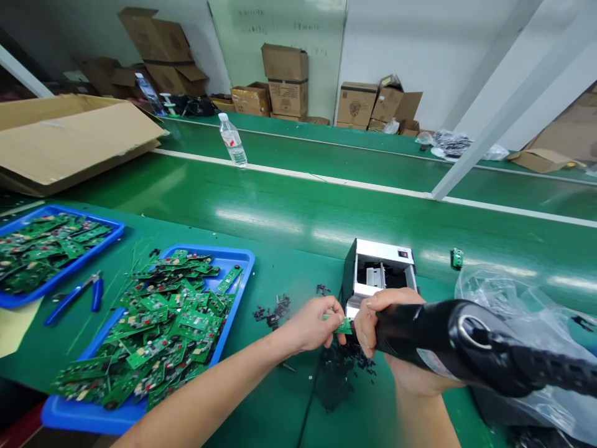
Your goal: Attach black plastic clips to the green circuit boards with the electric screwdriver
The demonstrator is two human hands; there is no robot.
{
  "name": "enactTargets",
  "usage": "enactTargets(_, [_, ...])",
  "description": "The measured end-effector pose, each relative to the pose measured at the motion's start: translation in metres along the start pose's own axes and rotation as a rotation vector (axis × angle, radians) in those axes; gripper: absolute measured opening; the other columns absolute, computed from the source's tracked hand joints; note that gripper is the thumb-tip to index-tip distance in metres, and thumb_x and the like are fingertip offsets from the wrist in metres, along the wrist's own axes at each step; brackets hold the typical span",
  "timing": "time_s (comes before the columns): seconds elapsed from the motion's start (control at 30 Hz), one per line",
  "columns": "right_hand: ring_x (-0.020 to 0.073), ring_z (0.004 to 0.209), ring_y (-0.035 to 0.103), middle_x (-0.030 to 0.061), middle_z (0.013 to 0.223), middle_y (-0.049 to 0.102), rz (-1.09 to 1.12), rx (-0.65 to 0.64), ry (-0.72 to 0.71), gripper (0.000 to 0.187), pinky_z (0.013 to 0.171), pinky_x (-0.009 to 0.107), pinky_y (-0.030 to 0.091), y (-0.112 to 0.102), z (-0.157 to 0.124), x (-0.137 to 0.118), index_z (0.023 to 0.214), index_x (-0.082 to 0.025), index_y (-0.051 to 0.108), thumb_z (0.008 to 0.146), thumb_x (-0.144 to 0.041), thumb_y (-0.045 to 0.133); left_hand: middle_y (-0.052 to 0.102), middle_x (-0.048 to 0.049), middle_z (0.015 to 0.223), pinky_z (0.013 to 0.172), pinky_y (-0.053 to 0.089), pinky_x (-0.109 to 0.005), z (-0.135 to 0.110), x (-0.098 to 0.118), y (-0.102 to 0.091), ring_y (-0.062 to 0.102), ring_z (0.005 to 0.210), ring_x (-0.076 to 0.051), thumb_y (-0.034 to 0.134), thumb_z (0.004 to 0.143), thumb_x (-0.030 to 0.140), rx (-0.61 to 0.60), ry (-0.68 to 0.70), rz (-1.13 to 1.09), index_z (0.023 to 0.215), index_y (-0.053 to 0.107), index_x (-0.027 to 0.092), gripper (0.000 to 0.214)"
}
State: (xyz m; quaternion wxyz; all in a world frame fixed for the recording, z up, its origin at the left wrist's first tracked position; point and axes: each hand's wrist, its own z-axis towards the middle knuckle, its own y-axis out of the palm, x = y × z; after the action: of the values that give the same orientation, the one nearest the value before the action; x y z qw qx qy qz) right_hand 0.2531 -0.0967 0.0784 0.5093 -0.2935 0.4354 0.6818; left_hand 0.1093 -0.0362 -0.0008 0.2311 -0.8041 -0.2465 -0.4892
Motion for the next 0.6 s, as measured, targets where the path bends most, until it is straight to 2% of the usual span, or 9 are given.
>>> enactTargets(0.13, [0.0152,0.038,0.046,-0.0001,0.052,0.056,-0.019,-0.011,-0.048,0.070,0.039,0.029,0.036,-0.0007,-0.0042,0.0049,0.106,-0.027,0.071,0.073,-0.083,0.044,0.072,-0.0050,0.073,0.048,0.038,-0.018,0.0005,-0.0006,0.0008,0.051,0.047,-0.009,0.047,0.084,0.028,0.013,0.007,-0.002,0.090,0.054,0.016,0.015])
enactTargets(0.3, [0.0166,0.039,0.048,0.0002,0.052,0.056,-0.040,-0.085,-0.022,0.046,0.041,0.030,0.037,0.0007,-0.0055,0.0061,0.104,-0.029,0.071,0.087,-0.062,0.045,0.072,-0.0045,0.071,0.047,0.038,-0.019,0.0007,-0.0005,0.0009,0.051,0.046,-0.009,0.047,0.083,0.026,0.025,0.022,0.002,0.089,0.054,0.017,0.013])
enactTargets(0.37, [0.0164,0.038,0.047,0.0002,0.051,0.055,-0.030,-0.072,-0.036,0.043,0.041,0.030,0.036,0.0017,-0.0058,0.0063,0.104,-0.029,0.071,0.090,-0.057,0.042,0.072,-0.0047,0.071,0.047,0.038,-0.019,0.0007,-0.0006,0.0007,0.052,0.047,-0.009,0.047,0.083,0.026,0.028,0.028,0.005,0.088,0.054,0.017,0.013])
enactTargets(0.47, [0.0155,0.037,0.045,-0.0002,0.050,0.054,-0.020,-0.050,-0.079,0.047,0.039,0.029,0.034,0.0033,-0.0070,0.0069,0.105,-0.028,0.071,0.087,-0.061,0.044,0.071,-0.0045,0.071,0.048,0.039,-0.019,0.0010,-0.0017,0.0007,0.051,0.047,-0.010,0.047,0.083,0.027,0.030,0.035,0.013,0.088,0.054,0.017,0.014])
enactTargets(0.6, [0.0157,0.039,0.047,0.0005,0.051,0.056,-0.025,-0.046,-0.076,0.041,0.041,0.029,0.035,0.0052,-0.0076,0.0077,0.106,-0.027,0.072,0.089,-0.053,0.044,0.070,-0.0039,0.069,0.048,0.039,-0.020,0.0010,-0.0036,0.0004,0.052,0.048,-0.011,0.047,0.084,0.029,0.028,0.051,0.019,0.088,0.054,0.017,0.014])
